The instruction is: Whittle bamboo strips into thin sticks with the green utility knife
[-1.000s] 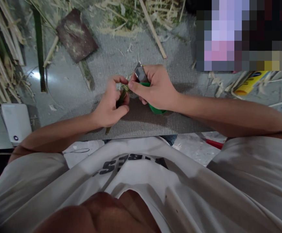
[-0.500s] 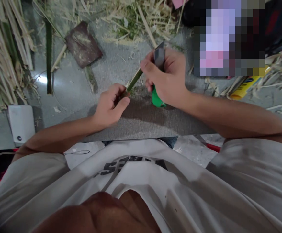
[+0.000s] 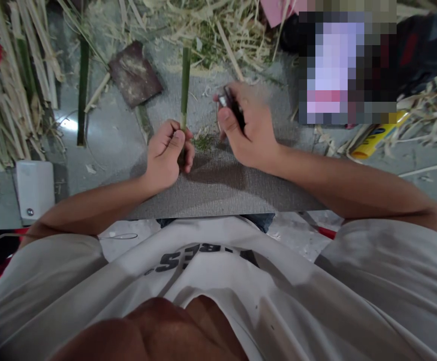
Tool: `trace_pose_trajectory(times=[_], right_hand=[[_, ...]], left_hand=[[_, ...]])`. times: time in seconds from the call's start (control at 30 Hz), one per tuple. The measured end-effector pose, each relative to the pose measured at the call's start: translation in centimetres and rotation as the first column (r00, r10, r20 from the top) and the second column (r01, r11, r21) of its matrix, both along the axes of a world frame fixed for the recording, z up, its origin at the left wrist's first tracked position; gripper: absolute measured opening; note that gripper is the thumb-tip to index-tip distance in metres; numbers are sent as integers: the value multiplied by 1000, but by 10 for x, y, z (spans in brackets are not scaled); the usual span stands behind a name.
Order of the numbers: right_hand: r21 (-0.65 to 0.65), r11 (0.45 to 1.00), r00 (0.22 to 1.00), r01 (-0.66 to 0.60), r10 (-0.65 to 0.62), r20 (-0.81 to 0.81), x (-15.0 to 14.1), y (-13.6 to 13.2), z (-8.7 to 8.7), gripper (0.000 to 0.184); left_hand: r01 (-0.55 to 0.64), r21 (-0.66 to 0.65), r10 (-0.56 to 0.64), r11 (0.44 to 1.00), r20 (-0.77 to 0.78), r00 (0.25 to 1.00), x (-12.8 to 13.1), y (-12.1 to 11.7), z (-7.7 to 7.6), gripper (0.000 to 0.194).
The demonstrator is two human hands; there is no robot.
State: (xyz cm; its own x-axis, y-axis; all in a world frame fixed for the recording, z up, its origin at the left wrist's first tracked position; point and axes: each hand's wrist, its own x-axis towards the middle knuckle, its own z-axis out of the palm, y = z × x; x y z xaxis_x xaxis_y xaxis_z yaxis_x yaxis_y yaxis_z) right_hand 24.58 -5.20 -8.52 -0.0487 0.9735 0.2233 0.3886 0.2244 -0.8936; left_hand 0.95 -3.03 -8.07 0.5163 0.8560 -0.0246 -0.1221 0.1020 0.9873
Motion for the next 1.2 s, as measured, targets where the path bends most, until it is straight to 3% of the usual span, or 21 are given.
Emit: trace_pose_trajectory(times=[0.13,0.23,0.33,0.43,0.57,0.67,0.9,1.1,1.2], right_hand=[[209,978,972,22,-70,226,-2,-5,15,56],[280,960,919,-3,-107,379,-1,-9,29,63],[162,982,867,-93,0,498,0,-12,36,77],[7,983,766,-186,140,628,-2,-13,38,86],[-103,975,586,-196,201,785,-6,-13,41,98],[-165,968,520,-187,240,820,-9,-13,47,97],[-176,980,516,-93,199,833,-10,-16,52,75],[-165,980,494,-113,199,846,-11,-18,48,75],[-111,983,527,-143,171,833,-11,-20,45,74]], left_hand=[[26,21,-27,999,23,999,0,-2,3,46],[38,48,-39,998,23,999,-1,-3,2,44],[40,61,-41,997,20,999,-1,-5,0,43],[49,88,-55,995,64,996,0,-7,0,42],[81,172,-95,982,73,993,2,-7,3,45],[125,217,-132,968,19,991,2,-7,4,46],[87,240,-81,967,-34,996,1,-8,0,49],[75,235,-62,969,-61,996,0,-12,-1,52],[87,240,-72,967,-70,995,-1,-12,-3,50]])
